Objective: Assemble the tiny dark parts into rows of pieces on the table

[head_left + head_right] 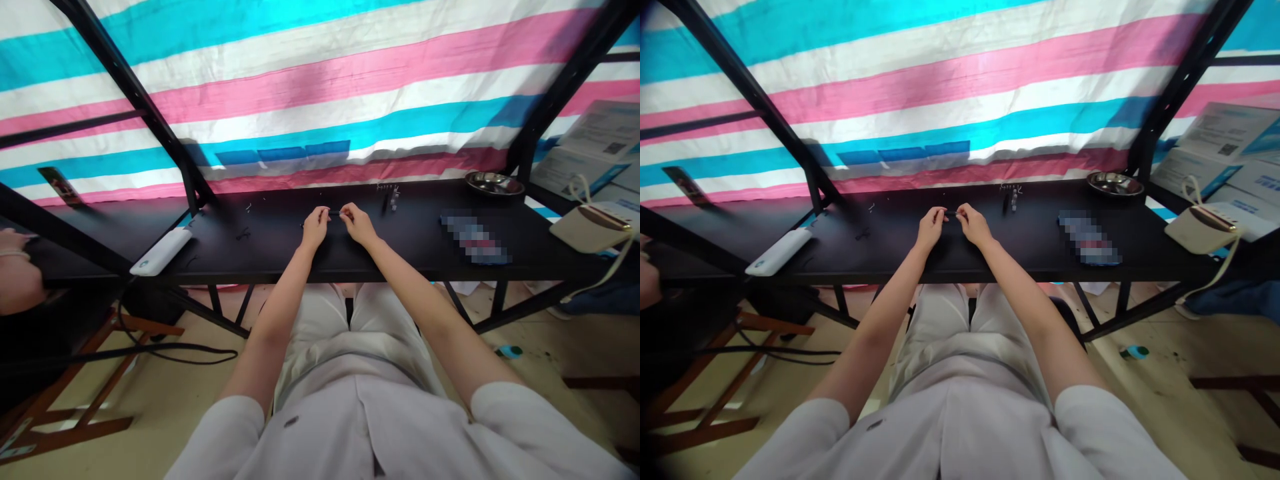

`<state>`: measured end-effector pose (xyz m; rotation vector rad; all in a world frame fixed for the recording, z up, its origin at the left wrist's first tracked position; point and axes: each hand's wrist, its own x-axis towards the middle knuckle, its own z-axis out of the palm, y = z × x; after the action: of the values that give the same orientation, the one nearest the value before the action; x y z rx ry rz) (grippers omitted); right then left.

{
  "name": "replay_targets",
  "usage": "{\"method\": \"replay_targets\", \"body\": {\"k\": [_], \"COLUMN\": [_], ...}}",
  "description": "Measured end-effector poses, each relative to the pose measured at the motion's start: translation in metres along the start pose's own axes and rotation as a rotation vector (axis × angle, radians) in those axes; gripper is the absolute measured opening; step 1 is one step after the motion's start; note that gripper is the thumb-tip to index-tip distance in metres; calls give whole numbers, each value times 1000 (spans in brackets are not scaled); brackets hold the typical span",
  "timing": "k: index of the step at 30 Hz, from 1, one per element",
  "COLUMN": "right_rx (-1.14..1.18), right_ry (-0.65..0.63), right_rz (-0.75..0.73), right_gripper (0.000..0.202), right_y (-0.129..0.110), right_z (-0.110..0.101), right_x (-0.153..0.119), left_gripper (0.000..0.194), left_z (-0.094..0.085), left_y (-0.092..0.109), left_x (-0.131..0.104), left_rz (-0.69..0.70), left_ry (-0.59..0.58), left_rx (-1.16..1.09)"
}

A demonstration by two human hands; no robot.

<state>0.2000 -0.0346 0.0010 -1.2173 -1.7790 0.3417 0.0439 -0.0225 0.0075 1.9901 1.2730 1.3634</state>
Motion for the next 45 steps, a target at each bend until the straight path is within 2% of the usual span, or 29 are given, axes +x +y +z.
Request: {"method": "replay_targets", "body": {"k": [6,14,21,30,40,45], "right_rx": [34,64,25,39,128,184], "right_ry": [9,27,47,98,104,87], "right_rz": [-43,3,2,-73,-156,-152], "right_gripper": [21,32,39,34,20,15], "right_y": [1,-4,-5,-7,-5,-2], "right_z": [1,2,1,2,2,3], "right_x": [-3,-4,-3,-3,-2,-2], "left_gripper": [16,12,10,8,11,9], "left_z": [-1,-2,-3,-4,-2,-2], "left_y": [-3,1,5,5,1,0], "left_x": [-3,-1,-3,-2,1,1], "left_rz": [-6,-15,-17,-103,-124,-145], "left_ry": [-11,8,-15,-31,18,36], "left_rx": [-54,-307,-349,-365,-443,-474]}}
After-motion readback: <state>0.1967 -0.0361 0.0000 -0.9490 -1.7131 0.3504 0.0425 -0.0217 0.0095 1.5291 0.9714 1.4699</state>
